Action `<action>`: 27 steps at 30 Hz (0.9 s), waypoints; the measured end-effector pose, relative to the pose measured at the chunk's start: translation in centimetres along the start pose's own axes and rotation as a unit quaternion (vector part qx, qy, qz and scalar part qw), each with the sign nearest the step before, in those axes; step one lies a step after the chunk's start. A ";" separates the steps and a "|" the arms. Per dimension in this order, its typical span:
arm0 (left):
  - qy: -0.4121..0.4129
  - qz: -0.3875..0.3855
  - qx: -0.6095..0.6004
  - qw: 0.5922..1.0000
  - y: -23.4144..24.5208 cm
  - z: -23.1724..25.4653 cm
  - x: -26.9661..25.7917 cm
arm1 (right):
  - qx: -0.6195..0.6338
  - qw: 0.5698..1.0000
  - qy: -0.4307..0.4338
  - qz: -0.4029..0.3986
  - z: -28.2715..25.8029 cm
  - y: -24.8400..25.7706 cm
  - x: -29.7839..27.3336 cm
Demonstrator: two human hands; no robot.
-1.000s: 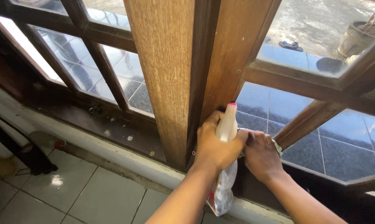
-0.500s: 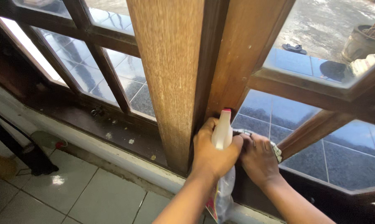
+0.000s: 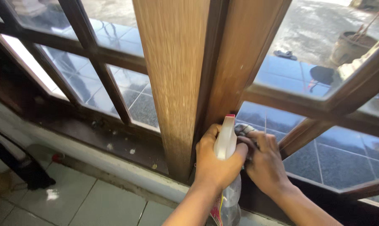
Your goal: The person cleans a multi-pane glass door by spraying a liquid from a bottle onto the glass and wiping the surface with a cloth.
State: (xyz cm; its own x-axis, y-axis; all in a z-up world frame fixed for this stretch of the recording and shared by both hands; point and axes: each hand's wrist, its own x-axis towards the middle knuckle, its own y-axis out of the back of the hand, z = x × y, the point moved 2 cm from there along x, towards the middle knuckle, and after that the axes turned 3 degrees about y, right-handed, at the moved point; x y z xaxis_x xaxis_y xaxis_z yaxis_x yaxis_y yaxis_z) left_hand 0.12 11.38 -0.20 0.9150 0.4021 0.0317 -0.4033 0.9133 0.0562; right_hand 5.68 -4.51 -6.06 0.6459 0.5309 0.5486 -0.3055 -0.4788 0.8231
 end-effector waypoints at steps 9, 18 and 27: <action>-0.015 -0.054 -0.031 0.998 4.5 12.2 -2.4 | 0.015 0.991 -0.092 0.093 -8.0 16.6 6.5; -0.038 -0.100 -0.047 0.993 8.0 24.0 -4.5 | 0.036 0.978 -0.140 0.152 -14.3 27.0 11.0; -0.054 -0.147 -0.041 0.987 9.9 30.3 -4.5 | 0.074 0.970 -0.202 0.118 -15.0 32.8 13.6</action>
State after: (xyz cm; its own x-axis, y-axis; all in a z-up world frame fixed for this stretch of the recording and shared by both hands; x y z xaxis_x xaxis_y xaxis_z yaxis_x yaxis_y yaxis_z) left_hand -8.20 16.67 30.45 0.9846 0.1141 0.1324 -0.1147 0.9934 -0.0028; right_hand -6.10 -2.50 30.62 0.8002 0.0918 0.5927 -0.3943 -0.6642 0.6352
